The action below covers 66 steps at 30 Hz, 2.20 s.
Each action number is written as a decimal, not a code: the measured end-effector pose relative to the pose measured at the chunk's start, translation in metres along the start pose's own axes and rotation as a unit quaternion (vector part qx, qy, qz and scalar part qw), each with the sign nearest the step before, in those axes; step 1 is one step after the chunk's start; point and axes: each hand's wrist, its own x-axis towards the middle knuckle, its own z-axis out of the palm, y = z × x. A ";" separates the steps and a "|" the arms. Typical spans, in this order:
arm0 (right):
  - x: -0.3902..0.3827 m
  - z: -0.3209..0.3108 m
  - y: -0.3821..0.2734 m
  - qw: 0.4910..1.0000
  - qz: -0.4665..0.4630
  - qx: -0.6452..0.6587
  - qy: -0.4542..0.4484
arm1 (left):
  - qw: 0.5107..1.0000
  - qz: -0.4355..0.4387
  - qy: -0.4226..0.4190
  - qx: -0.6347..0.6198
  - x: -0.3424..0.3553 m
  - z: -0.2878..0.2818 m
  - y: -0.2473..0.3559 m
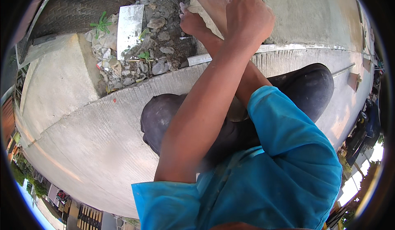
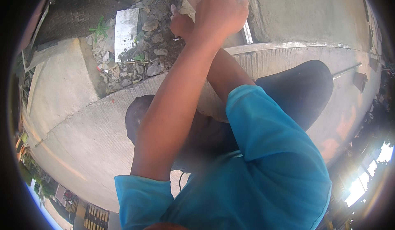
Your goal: The person walks across a concrete rooftop and kneels to repair a damaged section. Using a hammer and a wooden board, they repeatedly strike and scrape the concrete edge to remove loose material and shape the surface.
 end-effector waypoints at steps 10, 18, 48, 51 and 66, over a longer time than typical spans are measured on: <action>0.023 0.017 0.024 0.998 -0.046 -0.006 0.041 | 0.996 -0.054 -0.077 -0.012 0.008 0.000 0.011; 0.013 0.000 0.020 0.999 -0.038 0.020 0.010 | 0.998 -0.032 -0.062 -0.004 0.002 -0.007 0.010; -0.012 -0.009 -0.014 0.999 -0.016 -0.024 -0.022 | 0.999 -0.011 -0.043 0.004 -0.008 -0.022 0.009; 0.013 0.005 -0.002 1.000 -0.009 -0.020 0.010 | 1.000 0.002 -0.023 0.004 -0.003 -0.004 0.004; -0.032 0.032 0.006 0.957 -0.016 0.228 0.177 | 0.997 -0.014 -0.070 -0.006 0.005 0.014 -0.005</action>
